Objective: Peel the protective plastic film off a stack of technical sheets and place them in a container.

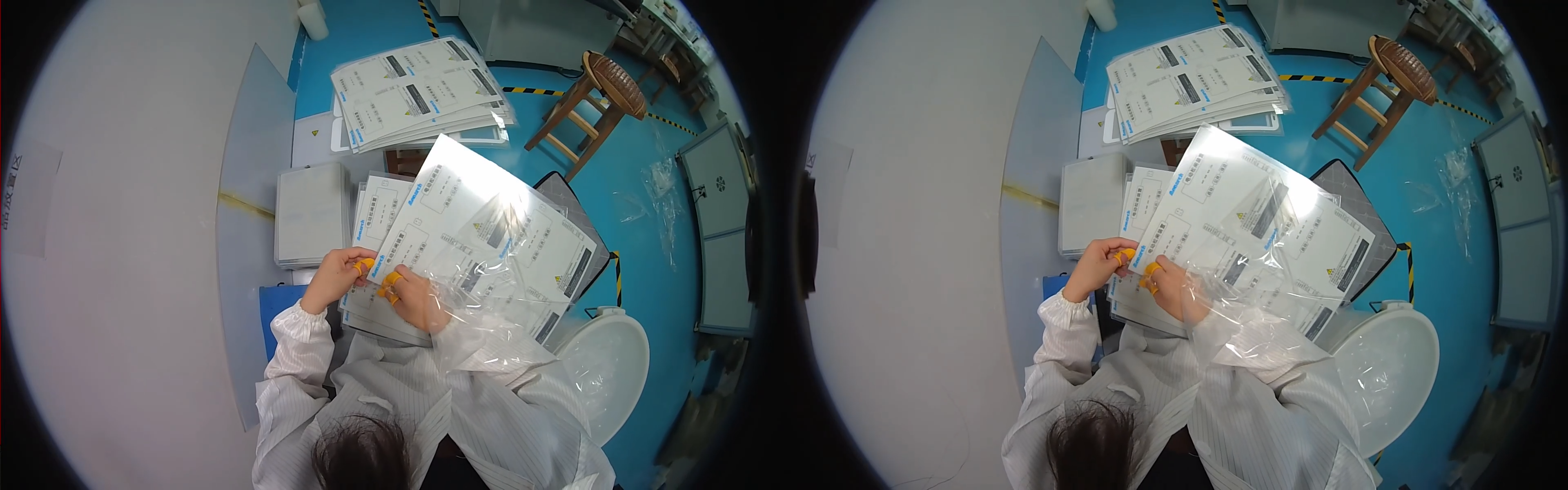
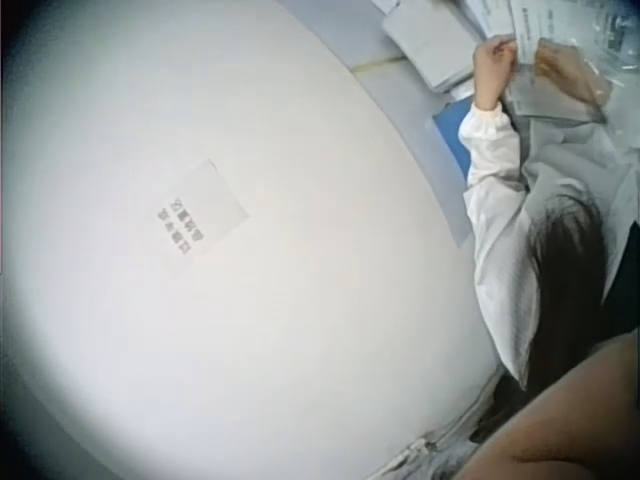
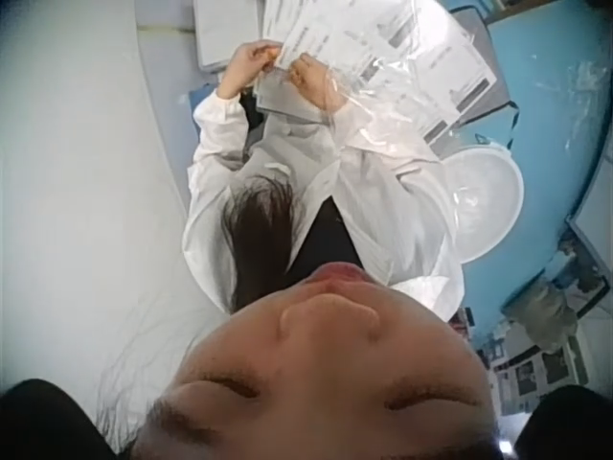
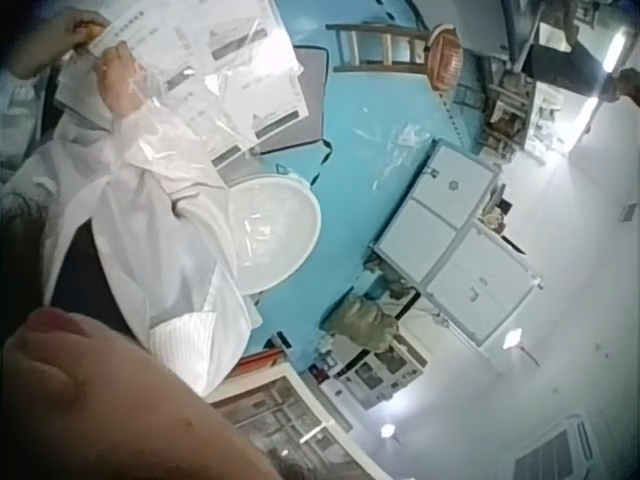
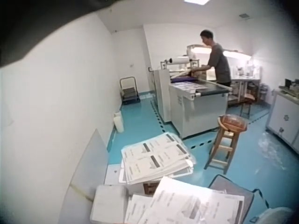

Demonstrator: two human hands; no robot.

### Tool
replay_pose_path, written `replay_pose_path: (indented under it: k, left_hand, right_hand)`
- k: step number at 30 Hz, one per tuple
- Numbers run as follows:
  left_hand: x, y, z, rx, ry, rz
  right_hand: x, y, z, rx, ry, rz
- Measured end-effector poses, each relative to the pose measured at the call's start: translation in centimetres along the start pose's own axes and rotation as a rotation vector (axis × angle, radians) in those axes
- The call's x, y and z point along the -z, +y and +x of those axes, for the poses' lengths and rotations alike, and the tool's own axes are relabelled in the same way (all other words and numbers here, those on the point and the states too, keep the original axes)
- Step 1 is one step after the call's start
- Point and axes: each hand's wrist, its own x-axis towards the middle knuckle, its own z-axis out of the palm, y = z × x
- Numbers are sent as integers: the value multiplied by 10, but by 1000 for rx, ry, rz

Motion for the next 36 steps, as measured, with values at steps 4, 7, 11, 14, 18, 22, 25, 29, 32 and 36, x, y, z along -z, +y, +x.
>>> replay_pose_path:
  k: [4,7,11,14,18,22,25,29,32,36]
  left_hand:
    - [1,5,0,34,1,-15]
    - [0,2,2,19,-2,-15]
    - [-1,4,1,-16,-60,-10]
    - [-2,9,-2,-2,-100,-24]
    - [0,6,-2,27,-122,-68]
    - [2,10,-2,19,-152,-133]
    - [2,8,1,-17,-149,-127]
    - [-3,8,0,-31,-173,-140]
    - [-9,4,-1,-79,-133,-64]
    - [-13,1,-1,-91,-59,33]
  right_hand:
    - [9,4,2,-78,16,83]
    - [4,9,1,-48,5,74]
    - [6,15,3,-75,17,191]
    - [8,20,4,-72,12,226]
    - [15,8,3,-159,88,391]
    - [18,7,-1,-319,99,521]
    - [11,11,-1,-268,167,444]
    - [3,16,-1,-259,251,408]
    - [4,13,-1,-282,276,395]
    - [10,5,-2,-290,294,364]
